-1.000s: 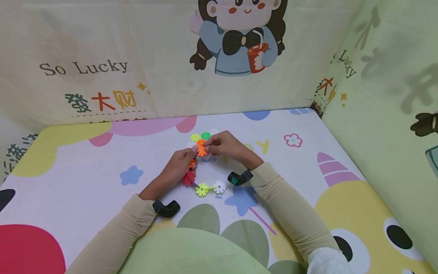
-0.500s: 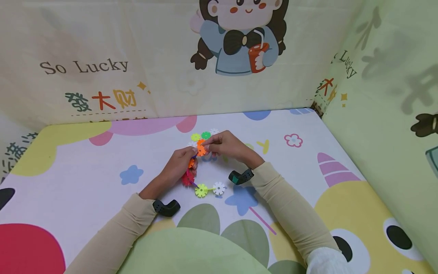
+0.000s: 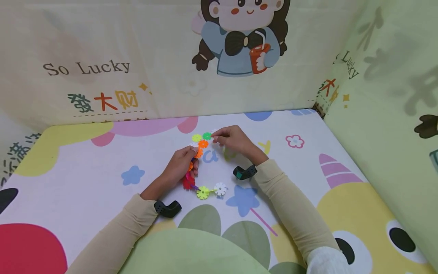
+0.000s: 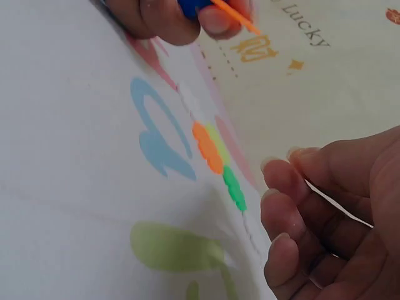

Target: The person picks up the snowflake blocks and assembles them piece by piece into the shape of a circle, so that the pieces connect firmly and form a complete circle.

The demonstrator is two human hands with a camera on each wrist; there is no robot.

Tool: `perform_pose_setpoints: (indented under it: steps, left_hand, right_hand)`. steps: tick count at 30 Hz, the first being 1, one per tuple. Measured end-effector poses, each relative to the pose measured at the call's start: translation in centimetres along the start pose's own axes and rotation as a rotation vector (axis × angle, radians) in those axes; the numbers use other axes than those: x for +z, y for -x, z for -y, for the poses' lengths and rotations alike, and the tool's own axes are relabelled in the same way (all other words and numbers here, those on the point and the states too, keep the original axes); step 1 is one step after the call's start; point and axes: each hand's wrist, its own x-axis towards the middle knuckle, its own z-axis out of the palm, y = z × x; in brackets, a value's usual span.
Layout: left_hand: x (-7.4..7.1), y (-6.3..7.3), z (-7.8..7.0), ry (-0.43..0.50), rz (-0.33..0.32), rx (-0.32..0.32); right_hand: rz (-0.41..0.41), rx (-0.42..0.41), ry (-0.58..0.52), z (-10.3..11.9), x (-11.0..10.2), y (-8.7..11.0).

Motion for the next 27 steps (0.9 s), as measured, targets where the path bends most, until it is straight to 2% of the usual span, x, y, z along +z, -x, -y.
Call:
perform_pose_setpoints:
  steps: [7,11,16,21,27]
  left_hand:
    - [-0.1,-0.1,0.2,0.067,-0.022,0.010]
    - [-0.1,0.0,0.1,0.122,-0.004,0.001]
    - [0.1,-0.1,0.0,0.138,0.014,-0.014]
    - [0.2,-0.2,0.1,0.152,0.016,-0.042]
    - [0.1,-0.2,0.1,0.152,0.023,-0.010]
  right_hand:
    - [-0.083,0.010,0.050,-1.3,-0.7,-0.6]
    - [-0.121,0.061,0.036,-1.6,-1.0,-1.0]
    - [-0.143,0.106,0.020,-1.7,-1.1,-2.0]
    - [-0.144,0.117,0.029,-1.8,-1.1,-2.7]
    - [-0.117,0.080,0.109,-1.8,-0.7,-3.8]
